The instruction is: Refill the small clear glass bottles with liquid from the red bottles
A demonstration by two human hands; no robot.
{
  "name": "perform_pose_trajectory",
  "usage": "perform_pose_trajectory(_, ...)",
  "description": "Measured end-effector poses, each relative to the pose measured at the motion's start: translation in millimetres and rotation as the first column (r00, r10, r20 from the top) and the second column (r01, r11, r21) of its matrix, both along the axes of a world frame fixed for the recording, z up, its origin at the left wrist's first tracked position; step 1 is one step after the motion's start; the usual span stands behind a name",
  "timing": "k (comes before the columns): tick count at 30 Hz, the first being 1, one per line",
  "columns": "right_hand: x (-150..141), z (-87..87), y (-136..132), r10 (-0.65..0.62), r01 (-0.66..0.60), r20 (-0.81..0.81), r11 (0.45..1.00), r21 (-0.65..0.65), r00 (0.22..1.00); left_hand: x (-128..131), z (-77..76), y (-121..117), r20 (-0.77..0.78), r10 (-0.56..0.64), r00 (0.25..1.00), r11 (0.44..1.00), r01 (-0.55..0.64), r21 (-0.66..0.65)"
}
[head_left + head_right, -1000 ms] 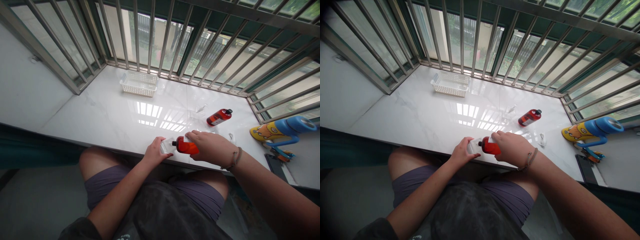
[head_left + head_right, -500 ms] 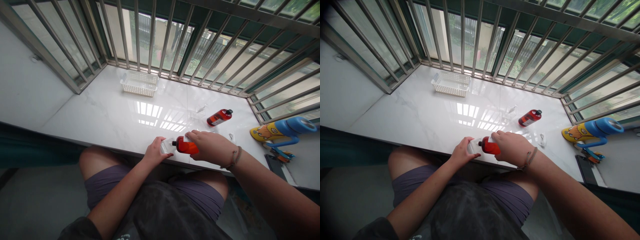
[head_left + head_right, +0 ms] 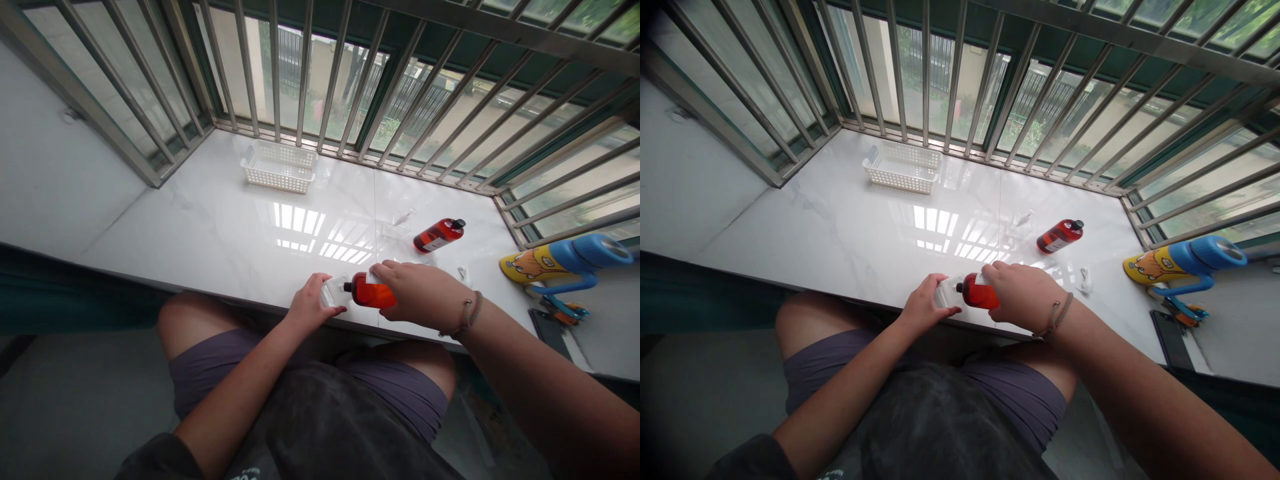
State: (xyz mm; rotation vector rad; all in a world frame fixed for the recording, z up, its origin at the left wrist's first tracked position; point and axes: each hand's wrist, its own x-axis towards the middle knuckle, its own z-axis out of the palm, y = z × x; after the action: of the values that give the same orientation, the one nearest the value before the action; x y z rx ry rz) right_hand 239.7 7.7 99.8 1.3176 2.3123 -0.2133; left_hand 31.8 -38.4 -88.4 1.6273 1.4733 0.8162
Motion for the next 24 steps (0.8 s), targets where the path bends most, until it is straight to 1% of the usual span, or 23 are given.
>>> perform_pose_trajectory(7,-0.2,0.2,0.4,0.004,-0.005,-0.012,1.000,-0.003,1.000,0.0,1.3,-0.1,-0.004,-0.002,1.000,1.000,0.001,-0.008)
perform_pose_trajectory(24,-3.9,3.4,1.4,-0.008,0.008,0.016,1.000,-0.011,1.000,0.2,-1.7,-0.2,-0.008,0.001,1.000,1.000,-0.001,0.015)
